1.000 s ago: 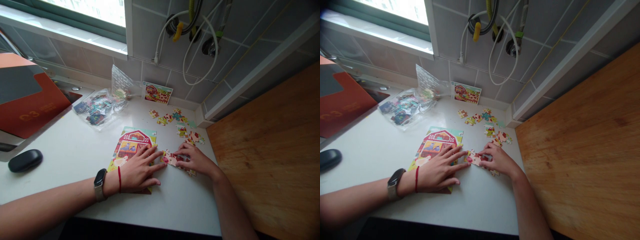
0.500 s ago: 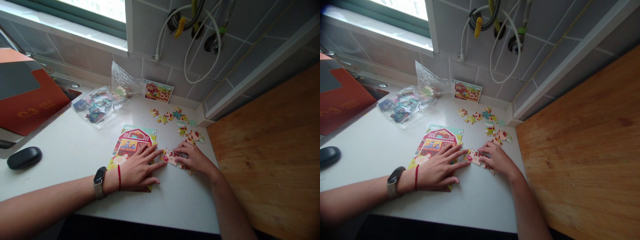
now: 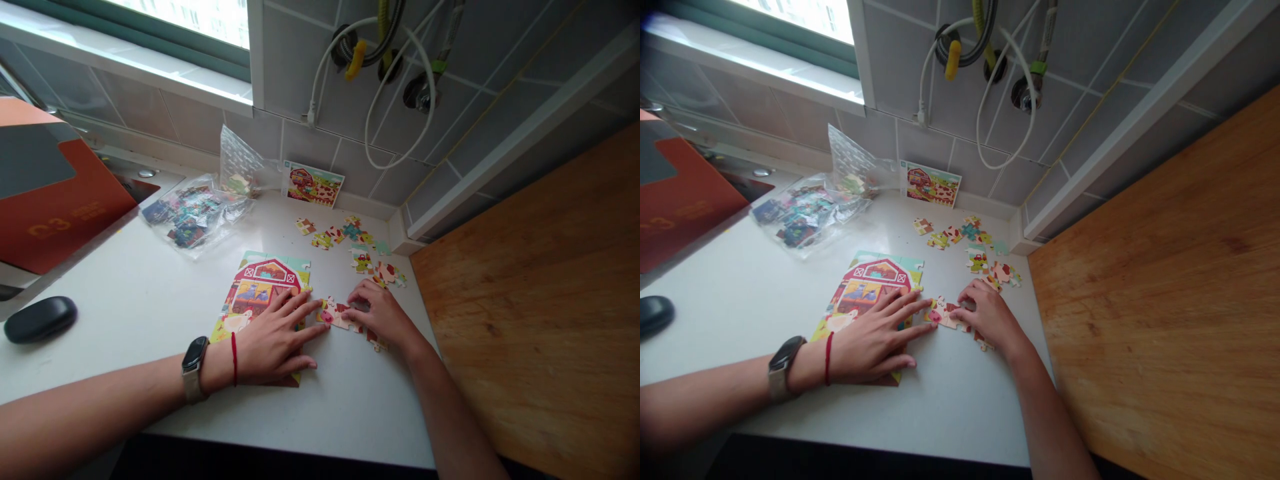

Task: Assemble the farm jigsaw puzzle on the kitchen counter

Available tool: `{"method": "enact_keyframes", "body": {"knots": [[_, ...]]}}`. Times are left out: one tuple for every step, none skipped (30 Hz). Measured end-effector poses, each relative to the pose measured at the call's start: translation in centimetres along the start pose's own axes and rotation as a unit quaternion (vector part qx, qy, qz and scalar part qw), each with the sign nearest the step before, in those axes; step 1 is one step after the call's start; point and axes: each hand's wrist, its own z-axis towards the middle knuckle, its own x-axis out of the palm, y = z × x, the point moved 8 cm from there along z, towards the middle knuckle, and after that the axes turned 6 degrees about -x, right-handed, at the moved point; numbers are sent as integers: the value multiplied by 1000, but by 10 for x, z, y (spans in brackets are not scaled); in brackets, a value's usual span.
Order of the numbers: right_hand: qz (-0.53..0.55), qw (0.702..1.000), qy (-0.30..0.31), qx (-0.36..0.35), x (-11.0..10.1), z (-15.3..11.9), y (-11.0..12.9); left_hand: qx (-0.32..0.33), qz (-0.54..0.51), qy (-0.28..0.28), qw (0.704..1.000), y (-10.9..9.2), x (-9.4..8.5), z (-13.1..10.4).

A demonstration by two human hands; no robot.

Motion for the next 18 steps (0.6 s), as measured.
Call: {"method": "enact_keyframes", "body": {"knots": [[-6, 1000, -13, 3, -1, 0, -1, -2, -2, -5, 1000, 0, -1, 0], [-12, 1000, -29, 5, -3, 1, -2, -4, -4, -9, 1000, 1, -2, 0], [-15, 999, -46, 7, -5, 1, -2, -6, -4, -12, 1000, 1, -2, 0], [-14, 998, -66, 8, -9, 1, -3, -7, -5, -13, 1000, 1, -2, 0], [-10, 996, -87, 11, -13, 1, -4, -9, -4, -14, 1000, 2, -2, 0], [-4, 994, -107, 14, -18, 0, -6, -8, -4, -14, 1000, 2, -1, 0], [4, 992, -123, 17, -22, 0, -7, -7, -4, -14, 1000, 2, -1, 0], [12, 991, -133, 19, -25, -1, -8, -5, -3, -15, 1000, 2, -1, -1], [19, 991, -132, 20, -27, -1, -8, -4, -3, -15, 1000, 2, -1, -1], [24, 992, -121, 17, -27, -1, -7, -3, -3, -15, 1000, 2, -1, -1], [29, 994, -101, 11, -25, 0, -5, -2, -3, -14, 1000, 2, 0, -1], [34, 997, -75, 0, -21, 0, -2, -2, -2, -11, 1000, 2, 0, -1], [38, 998, -48, -13, -17, 0, 2, -2, -1, -8, 1000, 2, 1, -1], [41, 998, -24, -27, -12, 0, 7, -3, 0, -4, 1000, 3, 1, -1], [44, 998, -6, -38, -7, 0, 11, -5, 1, -1, 1000, 3, 2, -1], [47, 998, 8, -46, -3, 0, 15, -7, 0, -1, 1000, 3, 2, -1], [49, 997, 18, -49, 1, -1, 18, -9, -1, -2, 1000, 3, 2, -1], [50, 997, 25, -50, 5, -1, 19, -10, -4, -4, 1000, 3, 1, 0]]}}
